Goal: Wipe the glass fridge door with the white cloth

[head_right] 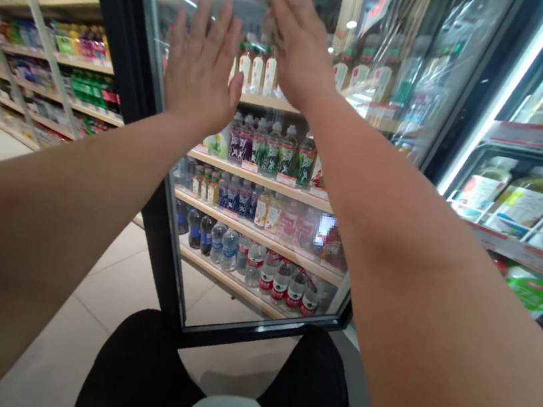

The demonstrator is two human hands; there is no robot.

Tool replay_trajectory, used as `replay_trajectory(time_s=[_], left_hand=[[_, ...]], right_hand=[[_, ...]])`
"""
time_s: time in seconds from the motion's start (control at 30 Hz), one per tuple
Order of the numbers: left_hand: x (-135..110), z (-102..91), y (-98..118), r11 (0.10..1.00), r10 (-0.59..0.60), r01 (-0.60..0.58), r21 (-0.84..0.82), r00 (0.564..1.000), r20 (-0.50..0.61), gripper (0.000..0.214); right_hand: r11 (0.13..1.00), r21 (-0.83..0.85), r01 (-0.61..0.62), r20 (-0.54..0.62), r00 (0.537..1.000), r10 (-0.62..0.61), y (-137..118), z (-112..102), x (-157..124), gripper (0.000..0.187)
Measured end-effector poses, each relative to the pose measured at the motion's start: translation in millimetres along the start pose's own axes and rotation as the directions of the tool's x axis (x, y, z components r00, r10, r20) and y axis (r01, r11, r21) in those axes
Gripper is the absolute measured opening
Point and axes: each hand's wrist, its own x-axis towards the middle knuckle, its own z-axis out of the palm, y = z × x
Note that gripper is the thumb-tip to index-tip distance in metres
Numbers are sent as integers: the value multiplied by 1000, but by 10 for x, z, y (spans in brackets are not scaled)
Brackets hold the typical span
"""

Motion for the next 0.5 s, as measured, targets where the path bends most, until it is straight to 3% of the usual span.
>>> replay_trajectory(time_s=[0.07,0.1,0.13,0.2,0.27,0.33,0.43,0.5], left_hand=[[-14,-15,19,1000,9,-9,-8,1000,-6,72],[-22,-24,32,1000,15,-15,-13,1000,-8,73],[-30,-33,46,1000,20,-20,-16,1000,-6,74],[-42,-46,66,1000,27,-27,-13,1000,-3,74],[-48,-48,69,999,31,-31,-8,1000,-4,72],[-46,-40,60,999,34,-34,-9,999,-10,70],[-39,-21,38,999,30,-30,-27,999,-17,72],[-34,-10,24,998,34,-35,-50,999,-22,73]], right_hand=[[966,-69,-249,-121,963,240,47,-24,7,67],[947,-85,-309,-160,943,293,47,-35,-19,66],[949,-95,-301,-174,944,282,31,-46,-62,63],[986,-98,-132,-132,984,118,-10,-73,-166,60],[997,-83,-3,-78,997,-4,-8,-97,-235,61],[990,-99,-103,-107,990,92,56,-99,-253,65],[928,-114,-355,-231,918,323,155,-52,-270,71],[957,-102,-272,-215,945,246,154,-20,-320,77]])
